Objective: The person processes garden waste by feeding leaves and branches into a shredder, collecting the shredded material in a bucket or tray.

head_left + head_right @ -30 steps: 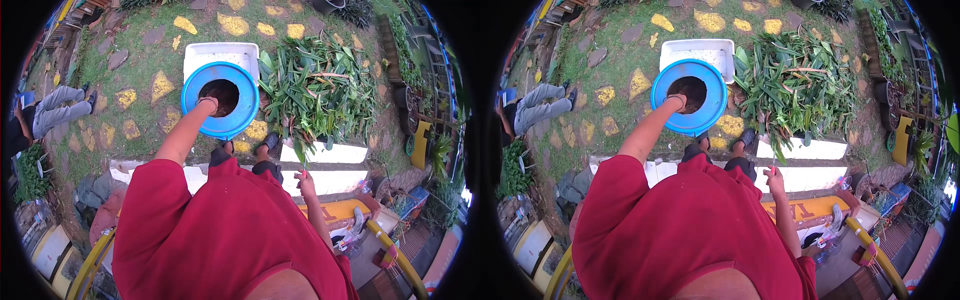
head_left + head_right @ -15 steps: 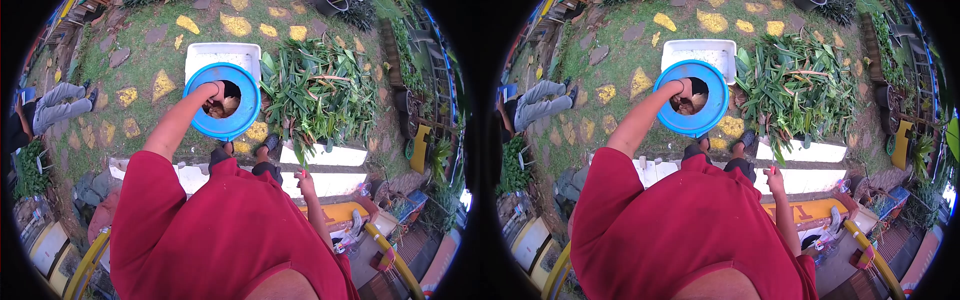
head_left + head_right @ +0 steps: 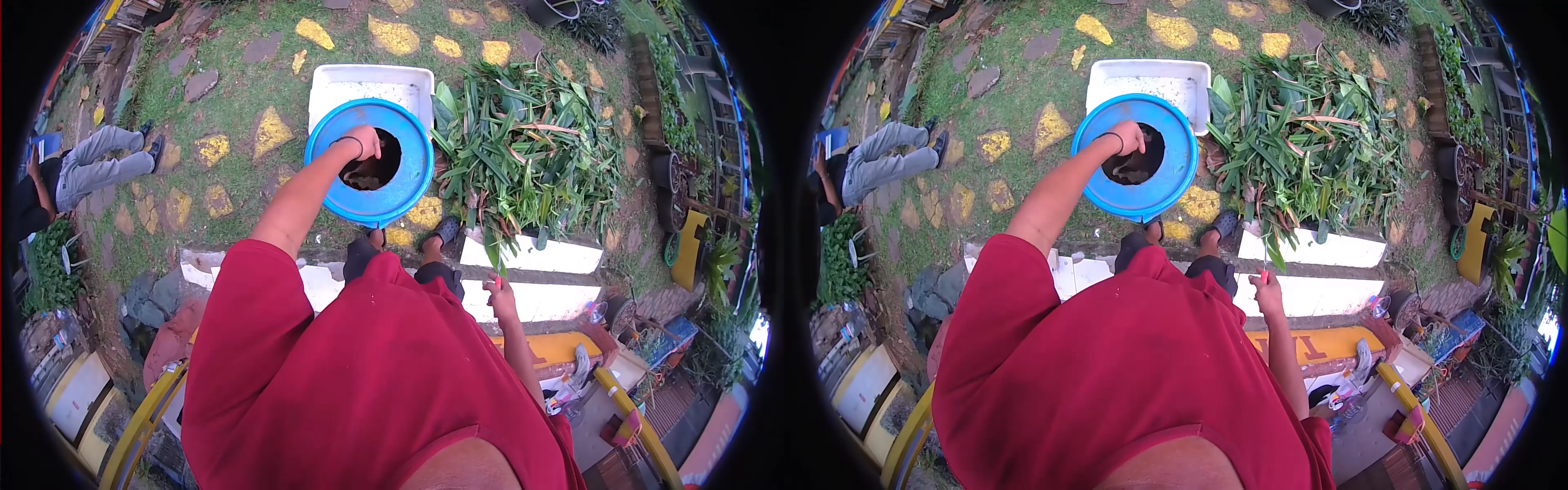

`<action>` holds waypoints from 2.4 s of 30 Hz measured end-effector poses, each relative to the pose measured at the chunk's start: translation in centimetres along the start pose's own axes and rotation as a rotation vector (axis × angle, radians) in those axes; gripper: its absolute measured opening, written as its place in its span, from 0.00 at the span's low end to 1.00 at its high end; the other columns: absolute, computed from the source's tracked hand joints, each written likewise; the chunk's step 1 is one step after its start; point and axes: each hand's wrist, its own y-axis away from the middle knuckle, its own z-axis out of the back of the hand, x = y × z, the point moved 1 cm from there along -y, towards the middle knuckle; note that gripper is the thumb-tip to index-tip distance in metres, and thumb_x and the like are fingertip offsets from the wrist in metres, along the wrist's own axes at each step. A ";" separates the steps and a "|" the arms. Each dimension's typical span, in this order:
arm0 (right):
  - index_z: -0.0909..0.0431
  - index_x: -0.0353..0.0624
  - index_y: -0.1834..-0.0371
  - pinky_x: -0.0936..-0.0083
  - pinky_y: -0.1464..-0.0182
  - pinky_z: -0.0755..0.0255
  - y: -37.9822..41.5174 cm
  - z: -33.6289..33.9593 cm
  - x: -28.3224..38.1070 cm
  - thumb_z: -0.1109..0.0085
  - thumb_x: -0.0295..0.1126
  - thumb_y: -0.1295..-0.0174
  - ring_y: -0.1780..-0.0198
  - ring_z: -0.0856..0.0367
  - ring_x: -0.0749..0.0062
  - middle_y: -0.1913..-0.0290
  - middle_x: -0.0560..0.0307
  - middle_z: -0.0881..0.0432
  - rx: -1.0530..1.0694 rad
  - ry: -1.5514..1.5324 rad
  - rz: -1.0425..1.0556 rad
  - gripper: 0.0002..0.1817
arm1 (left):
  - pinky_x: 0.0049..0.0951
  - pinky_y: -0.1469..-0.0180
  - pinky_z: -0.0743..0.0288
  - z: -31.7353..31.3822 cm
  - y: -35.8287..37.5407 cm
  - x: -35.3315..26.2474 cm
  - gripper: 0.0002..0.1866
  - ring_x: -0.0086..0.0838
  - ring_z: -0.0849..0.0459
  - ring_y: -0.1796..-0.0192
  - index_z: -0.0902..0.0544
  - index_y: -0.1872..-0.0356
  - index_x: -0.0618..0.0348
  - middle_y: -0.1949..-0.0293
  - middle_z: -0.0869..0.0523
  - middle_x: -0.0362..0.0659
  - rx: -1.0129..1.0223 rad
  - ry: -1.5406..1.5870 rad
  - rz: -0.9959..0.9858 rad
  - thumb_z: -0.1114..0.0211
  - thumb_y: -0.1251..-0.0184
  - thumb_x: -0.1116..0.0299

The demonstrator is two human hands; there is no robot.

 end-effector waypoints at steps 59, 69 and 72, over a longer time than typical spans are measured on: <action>0.28 0.35 0.38 0.63 0.39 0.27 -0.6 -2.3 -13.3 0.36 0.52 0.49 0.41 0.20 0.48 0.45 0.37 0.19 -0.087 0.396 -0.134 0.39 | 0.26 0.62 0.23 -1.3 17.1 10.2 0.20 0.23 0.19 0.64 0.21 0.42 0.59 0.51 0.17 0.43 -0.355 0.542 0.312 0.43 0.24 0.56; 0.25 0.37 0.41 0.67 0.54 0.23 -2.3 1.7 -4.0 0.37 0.49 0.42 0.57 0.19 0.63 0.55 0.50 0.18 0.229 -0.105 -0.013 0.31 | 0.25 0.53 0.23 2.3 18.7 -11.3 0.16 0.20 0.18 0.61 0.20 0.45 0.60 0.55 0.17 0.41 -0.347 0.737 -0.128 0.45 0.21 0.59; 0.32 0.39 0.35 0.73 0.61 0.24 -5.2 4.0 0.2 0.41 0.45 0.34 0.64 0.24 0.76 0.60 0.58 0.22 0.527 -1.006 0.081 0.29 | 0.23 0.56 0.23 -1.0 17.3 -16.7 0.15 0.18 0.19 0.63 0.20 0.47 0.59 0.56 0.16 0.40 -0.159 0.867 -0.150 0.44 0.21 0.59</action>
